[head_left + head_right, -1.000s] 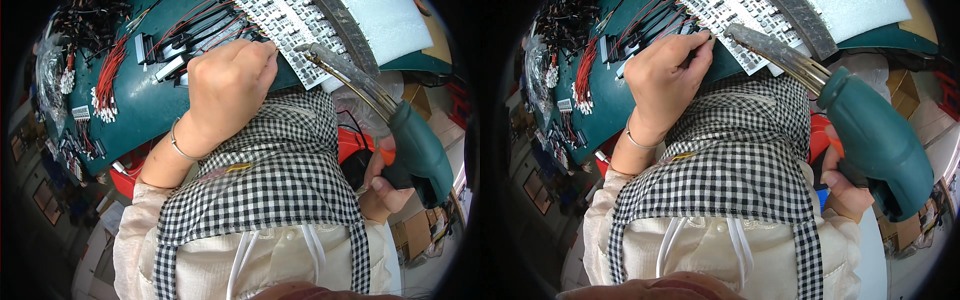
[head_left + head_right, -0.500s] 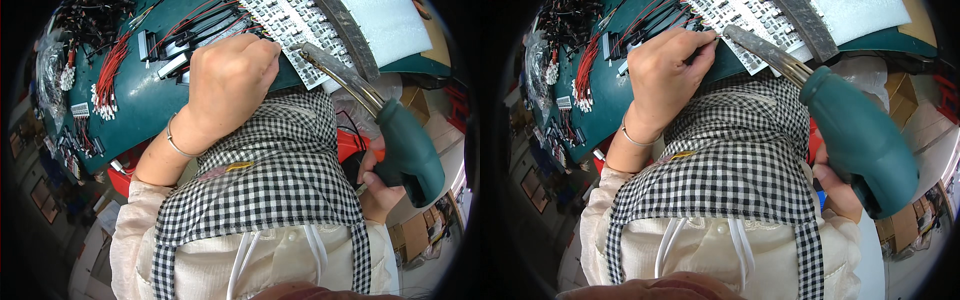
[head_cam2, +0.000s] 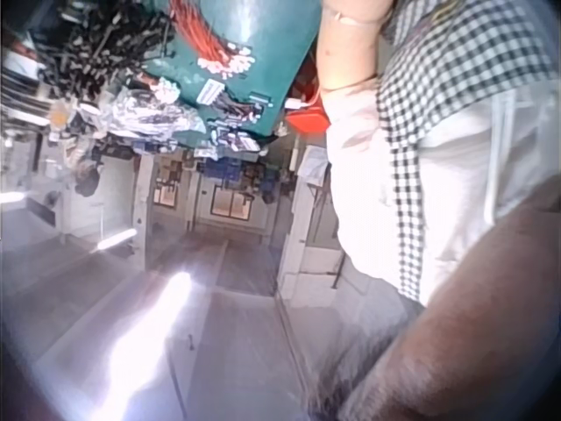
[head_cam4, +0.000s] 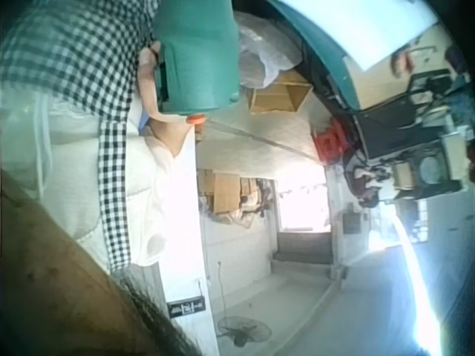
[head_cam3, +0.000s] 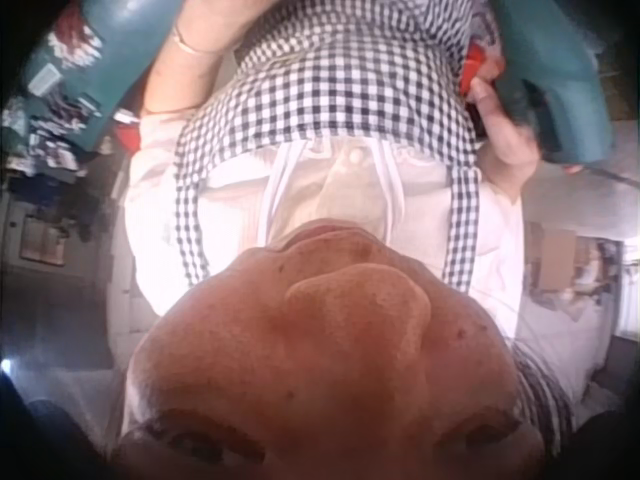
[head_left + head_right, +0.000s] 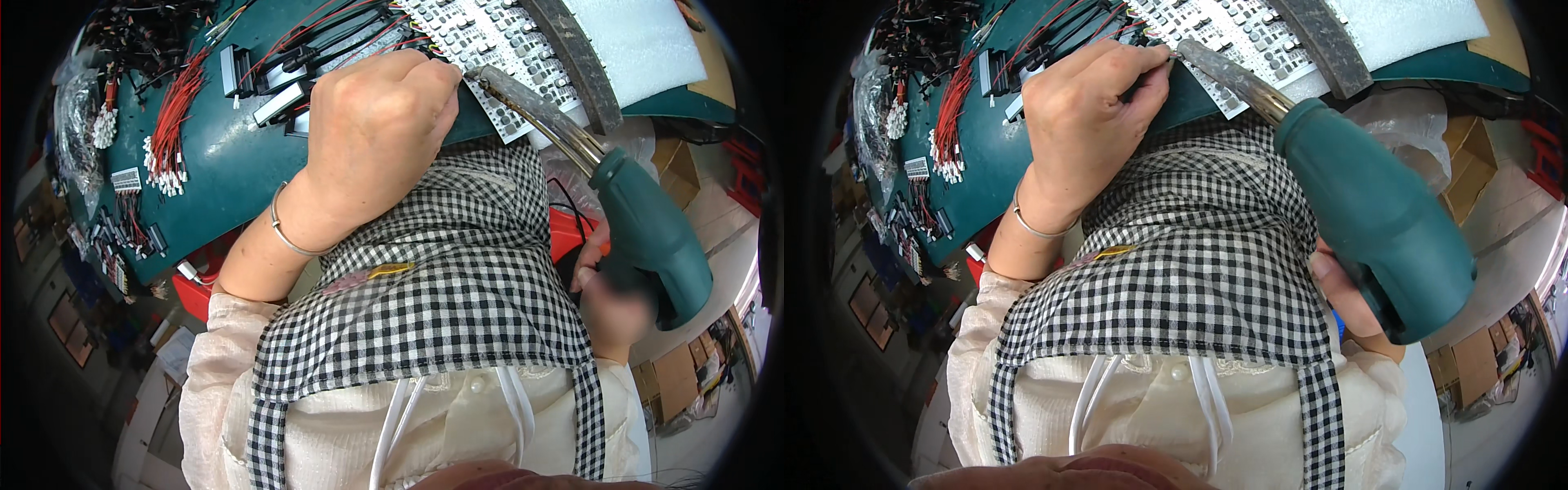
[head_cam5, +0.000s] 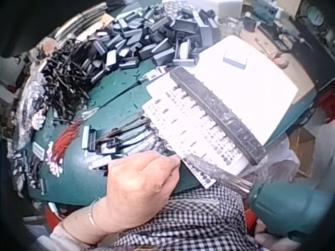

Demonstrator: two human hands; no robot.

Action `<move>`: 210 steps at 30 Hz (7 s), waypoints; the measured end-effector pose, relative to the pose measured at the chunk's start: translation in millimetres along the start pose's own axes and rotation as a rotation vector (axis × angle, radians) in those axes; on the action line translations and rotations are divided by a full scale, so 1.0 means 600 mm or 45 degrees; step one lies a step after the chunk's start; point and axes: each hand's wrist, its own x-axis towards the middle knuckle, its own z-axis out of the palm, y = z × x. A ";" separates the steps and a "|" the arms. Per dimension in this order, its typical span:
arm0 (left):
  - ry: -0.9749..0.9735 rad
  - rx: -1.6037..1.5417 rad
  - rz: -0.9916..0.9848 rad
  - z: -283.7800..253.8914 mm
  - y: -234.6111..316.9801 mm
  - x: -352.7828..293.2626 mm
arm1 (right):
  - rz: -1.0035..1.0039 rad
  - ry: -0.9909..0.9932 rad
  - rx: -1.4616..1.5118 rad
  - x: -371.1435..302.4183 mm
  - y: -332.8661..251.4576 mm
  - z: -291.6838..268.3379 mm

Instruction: The person uses a soldering iron to attach red and black wires to a white circuit board. They repeatedly pick up small wire assemblies, position them on the board, and apply heat to secure the connections. The person works methodically, handling each wire individually and placing the finished units on the table.

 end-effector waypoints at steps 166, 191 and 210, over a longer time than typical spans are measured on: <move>0.011 0.478 -1.232 -0.320 -0.299 -0.177 | -0.689 0.451 0.187 0.190 -0.049 0.003; -0.135 -0.024 -0.812 -0.175 -0.117 -0.134 | -0.559 0.166 0.640 0.162 -0.063 0.065; 0.127 -0.439 -1.073 -0.190 -0.107 -0.129 | -0.406 0.040 0.825 0.167 -0.053 0.075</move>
